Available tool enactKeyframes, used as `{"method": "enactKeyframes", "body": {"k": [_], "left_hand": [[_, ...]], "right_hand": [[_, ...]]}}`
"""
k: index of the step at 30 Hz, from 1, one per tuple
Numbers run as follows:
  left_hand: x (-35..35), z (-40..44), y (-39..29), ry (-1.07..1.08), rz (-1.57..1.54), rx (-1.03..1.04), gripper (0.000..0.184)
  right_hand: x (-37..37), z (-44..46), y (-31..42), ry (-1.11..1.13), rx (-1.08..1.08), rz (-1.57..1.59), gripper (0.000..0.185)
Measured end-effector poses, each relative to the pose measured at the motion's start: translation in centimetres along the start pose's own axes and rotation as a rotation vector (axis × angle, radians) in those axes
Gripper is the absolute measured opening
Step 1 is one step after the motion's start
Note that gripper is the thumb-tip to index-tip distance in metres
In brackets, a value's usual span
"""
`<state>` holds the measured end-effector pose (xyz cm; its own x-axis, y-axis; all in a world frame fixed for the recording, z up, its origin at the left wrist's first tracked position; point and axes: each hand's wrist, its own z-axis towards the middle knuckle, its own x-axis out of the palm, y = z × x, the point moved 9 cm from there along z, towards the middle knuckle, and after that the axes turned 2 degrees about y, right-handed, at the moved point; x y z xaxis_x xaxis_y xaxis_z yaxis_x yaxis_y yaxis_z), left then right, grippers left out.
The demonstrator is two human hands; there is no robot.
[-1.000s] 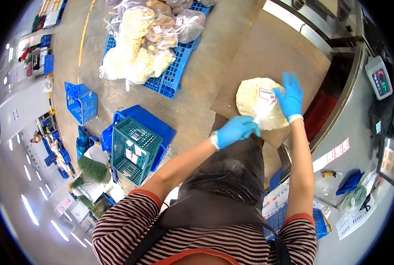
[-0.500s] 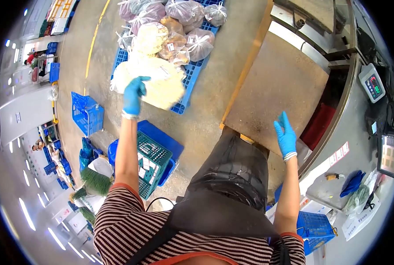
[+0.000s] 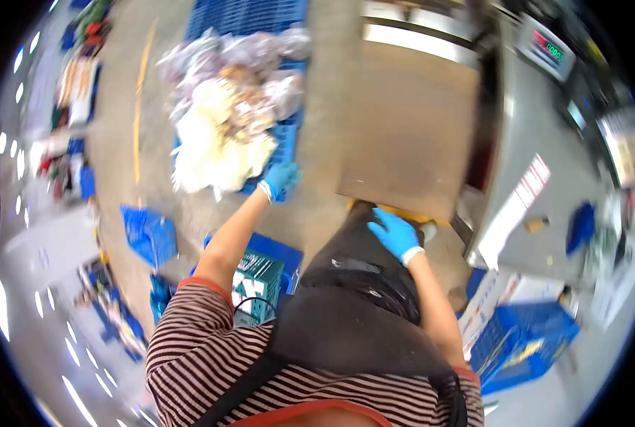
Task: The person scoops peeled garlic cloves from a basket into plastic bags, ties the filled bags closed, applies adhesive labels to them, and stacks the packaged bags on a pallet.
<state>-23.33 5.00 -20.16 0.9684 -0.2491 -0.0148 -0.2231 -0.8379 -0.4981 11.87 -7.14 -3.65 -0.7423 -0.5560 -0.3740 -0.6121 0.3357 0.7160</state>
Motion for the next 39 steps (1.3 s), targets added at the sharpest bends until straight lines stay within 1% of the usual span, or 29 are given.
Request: {"method": "enactKeyframes", "body": {"k": [1,3,6,7,8,9,11,12,13,14,16,17,19,20,21,23,24,25,27,28,29,30,32,33,34,35,36,37,39], "left_hand": [[5.9,-2.3,-1.5,0.064,0.090,0.019,0.026],[18.3,-5.3,-3.4,0.252,0.241,0.084,0.028],[33.8,-9.2,-5.0,0.548,0.441,0.212,0.032],[38.4,-10.4,-4.9,0.625,0.475,0.195,0.032],[42.4,-11.1,-4.7,0.647,0.547,0.195,0.035],[46.1,-11.8,-4.3,0.649,0.622,0.203,0.038],[51.8,-11.5,-4.6,0.476,0.580,0.195,0.046],[53.9,-11.3,-4.6,0.370,0.557,0.197,0.050],[55.7,-11.1,-4.6,0.293,0.491,0.207,0.053],[57.2,-11.0,-4.5,0.213,0.417,0.222,0.056],[59.7,-8.8,-4.0,0.085,0.288,0.224,0.065],[60.8,-7.8,-3.2,0.096,0.160,0.250,0.076],[59.5,-7.2,-3.9,-0.148,0.400,0.425,0.082],[59.7,-8.1,-3.7,-0.199,0.386,0.458,0.082],[60.1,-9.2,-3.5,-0.249,0.366,0.491,0.081],[60.9,-11.3,-4.0,-0.398,0.472,0.479,0.082],[61.1,-12.5,-4.0,-0.532,0.562,0.450,0.082],[61.0,-11.8,-4.2,-0.546,0.591,0.465,0.081],[59.0,-9.8,-4.3,-0.586,0.641,0.484,0.079],[59.9,-10.5,-4.8,-0.564,0.734,0.601,0.075],[60.4,-11.5,-4.9,-0.594,0.840,0.634,0.073],[61.5,-12.7,-5.0,-0.618,0.939,0.668,0.071],[60.9,-10.9,-4.9,-0.551,0.843,0.620,0.062],[60.1,-10.1,-4.9,-0.564,0.845,0.629,0.060],[59.2,-9.4,-5.0,-0.576,0.849,0.639,0.059],[58.4,-8.7,-5.2,-0.588,0.854,0.649,0.058],[58.2,-8.5,-5.6,-0.622,0.978,0.740,0.058],[58.7,-9.0,-5.7,-0.629,1.003,0.772,0.058],[60.1,-10.0,-5.5,-0.635,1.044,0.835,0.059]], "right_hand": [[-0.2,-1.5,-0.7,0.017,0.014,-0.055,0.058],[0.0,-4.3,-4.3,-0.037,0.028,-0.017,0.059],[-0.1,-9.5,-11.3,-0.140,0.115,0.050,0.058],[0.0,-11.5,-13.9,-0.168,0.167,0.089,0.058],[-0.1,-13.7,-16.5,-0.189,0.224,0.122,0.058],[0.0,-16.3,-19.6,-0.219,0.292,0.174,0.058],[0.6,-19.7,-25.4,-0.251,0.388,0.290,0.057],[1.2,-21.0,-28.9,-0.314,0.378,0.324,0.056],[2.4,-22.3,-33.1,-0.372,0.439,0.403,0.056],[2.6,-24.3,-36.2,-0.496,0.450,0.495,0.050],[3.0,-28.1,-42.3,-0.723,0.497,0.594,0.044],[3.2,-29.8,-45.4,-0.828,0.537,0.600,0.042],[2.5,-33.2,-50.1,-0.817,0.665,0.674,0.039],[1.2,-35.3,-51.7,-0.843,0.711,0.767,0.037],[0.6,-35.5,-54.0,-0.890,0.729,0.769,0.037],[-1.1,-35.6,-58.4,-0.977,0.772,0.757,0.038],[-2.7,-35.6,-59.8,-1.143,0.731,0.814,0.037],[-4.9,-35.4,-61.1,-1.307,0.687,0.862,0.035],[-9.6,-33.8,-63.3,-1.274,0.706,0.938,0.034],[-12.2,-32.8,-63.7,-1.359,0.617,0.949,0.031],[-14.7,-31.9,-63.8,-1.446,0.522,0.957,0.028],[-17.0,-30.7,-63.5,-1.308,0.522,0.849,0.026],[-21.3,-28.7,-63.1,-1.045,0.520,0.619,0.025],[-21.6,-23.0,-64.2,-0.791,0.631,0.192,0.025],[-21.0,-20.0,-64.1,-0.744,0.547,0.070,0.026],[-20.1,-17.6,-63.5,-0.762,0.465,-0.019,0.026],[-19.3,-15.5,-62.9,-0.799,0.402,-0.078,0.027],[-18.9,-15.8,-61.0,-0.833,0.356,-0.103,0.028],[-16.9,-16.9,-59.9,-0.694,0.365,0.102,0.028]]}}
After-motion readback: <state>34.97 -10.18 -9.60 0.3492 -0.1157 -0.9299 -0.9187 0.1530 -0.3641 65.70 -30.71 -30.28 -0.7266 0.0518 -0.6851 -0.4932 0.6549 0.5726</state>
